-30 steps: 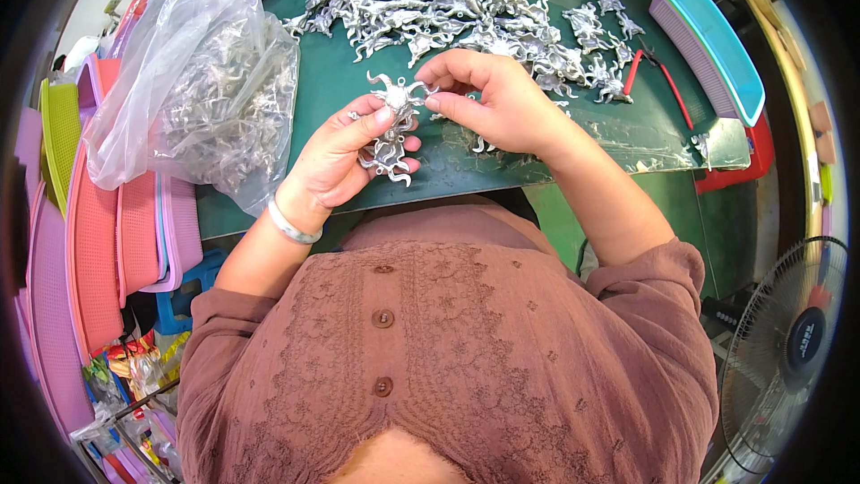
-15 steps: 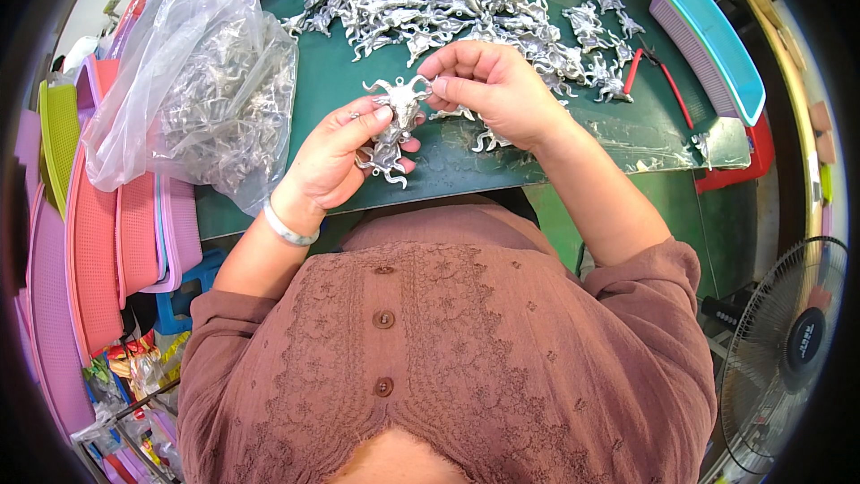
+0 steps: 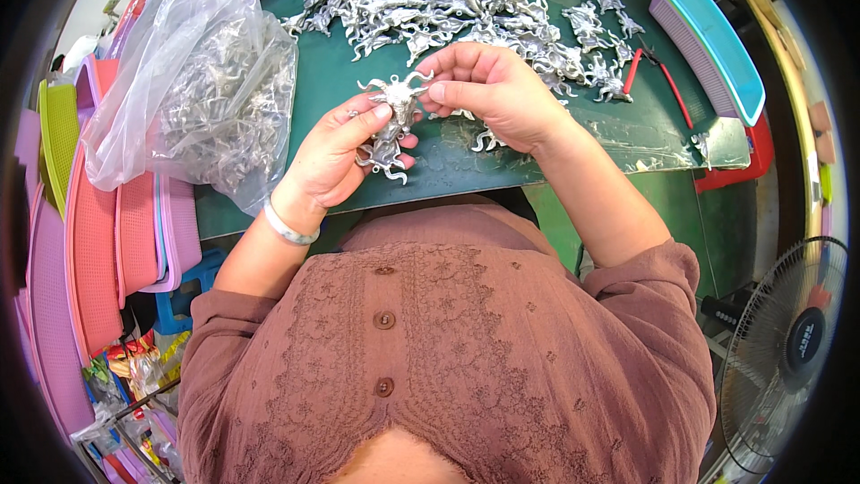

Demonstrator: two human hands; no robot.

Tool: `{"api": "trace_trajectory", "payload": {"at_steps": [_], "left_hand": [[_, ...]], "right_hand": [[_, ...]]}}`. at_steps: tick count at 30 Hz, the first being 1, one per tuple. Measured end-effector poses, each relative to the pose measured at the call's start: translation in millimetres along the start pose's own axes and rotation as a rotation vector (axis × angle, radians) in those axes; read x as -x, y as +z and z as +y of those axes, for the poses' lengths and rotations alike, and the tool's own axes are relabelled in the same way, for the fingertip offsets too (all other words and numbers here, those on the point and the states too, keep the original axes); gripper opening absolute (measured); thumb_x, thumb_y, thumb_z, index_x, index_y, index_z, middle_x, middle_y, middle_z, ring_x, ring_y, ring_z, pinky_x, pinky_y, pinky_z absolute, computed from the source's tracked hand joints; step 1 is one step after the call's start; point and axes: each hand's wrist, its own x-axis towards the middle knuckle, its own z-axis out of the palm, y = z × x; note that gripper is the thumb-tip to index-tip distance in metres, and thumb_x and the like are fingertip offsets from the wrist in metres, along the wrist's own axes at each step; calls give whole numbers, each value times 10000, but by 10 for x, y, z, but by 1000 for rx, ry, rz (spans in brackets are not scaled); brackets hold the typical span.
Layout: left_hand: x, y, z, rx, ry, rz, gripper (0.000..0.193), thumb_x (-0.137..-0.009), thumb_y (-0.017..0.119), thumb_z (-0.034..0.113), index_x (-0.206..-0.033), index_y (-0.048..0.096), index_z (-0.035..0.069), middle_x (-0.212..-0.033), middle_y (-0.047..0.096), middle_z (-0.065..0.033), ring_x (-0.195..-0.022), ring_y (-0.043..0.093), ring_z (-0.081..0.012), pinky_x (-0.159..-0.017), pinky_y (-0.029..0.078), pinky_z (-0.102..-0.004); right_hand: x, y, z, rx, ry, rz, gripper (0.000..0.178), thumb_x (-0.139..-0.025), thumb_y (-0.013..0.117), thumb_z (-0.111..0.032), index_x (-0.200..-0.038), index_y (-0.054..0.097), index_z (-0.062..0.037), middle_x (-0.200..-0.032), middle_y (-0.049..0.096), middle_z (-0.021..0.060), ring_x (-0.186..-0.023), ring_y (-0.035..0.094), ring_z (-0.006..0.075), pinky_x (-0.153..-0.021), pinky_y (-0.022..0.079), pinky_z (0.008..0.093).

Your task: The person sits at a green workbench and assembles small, silver, star-shaped metal pieces by hand. They pick up individual components from a pile on the table, connect them together, and place the finished assemblies into a clear plastic bag to their left.

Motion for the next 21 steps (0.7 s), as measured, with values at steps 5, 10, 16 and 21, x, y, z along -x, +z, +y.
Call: {"api": "trace_trajectory", "payload": {"at_steps": [5, 10, 16, 21], "left_hand": [[0, -13, -5, 49, -18, -26, 278, -866, 513, 128, -1112, 463, 10, -1050, 564, -124, -826, 602, -205, -691, 525, -350], [13, -20, 9, 171, -16, -133, 397, -827, 525, 61, -1200, 397, 15, -1113, 526, -150, -915, 584, -236, -788, 500, -376], [-3, -28, 6, 245, 91, -233, 549, -778, 545, -3, -1278, 319, 31, -1084, 518, -131, -957, 569, -259, -840, 485, -372], [-6, -53, -13, 242, 114, -220, 509, -786, 533, -24, -1259, 356, 43, -1117, 503, -135, -953, 566, -261, -832, 491, -371]], "right_hand": [[5, 49, -10, 98, -75, 38, 179, -809, 588, -58, -968, 584, 24, -819, 620, 49, -738, 577, 100, -670, 473, 242], [48, 119, -14, 664, -460, 153, 121, -762, 610, -13, -883, 615, -13, -802, 622, 42, -707, 583, 144, -648, 471, 267], [65, 181, -3, 1040, -812, -52, 195, -686, 620, 44, -865, 609, -33, -887, 588, 80, -794, 575, 248, -658, 475, 304], [60, 123, -20, 1078, -757, -14, 249, -693, 605, 25, -932, 588, -41, -901, 580, 95, -834, 565, 263, -711, 465, 332]]}}
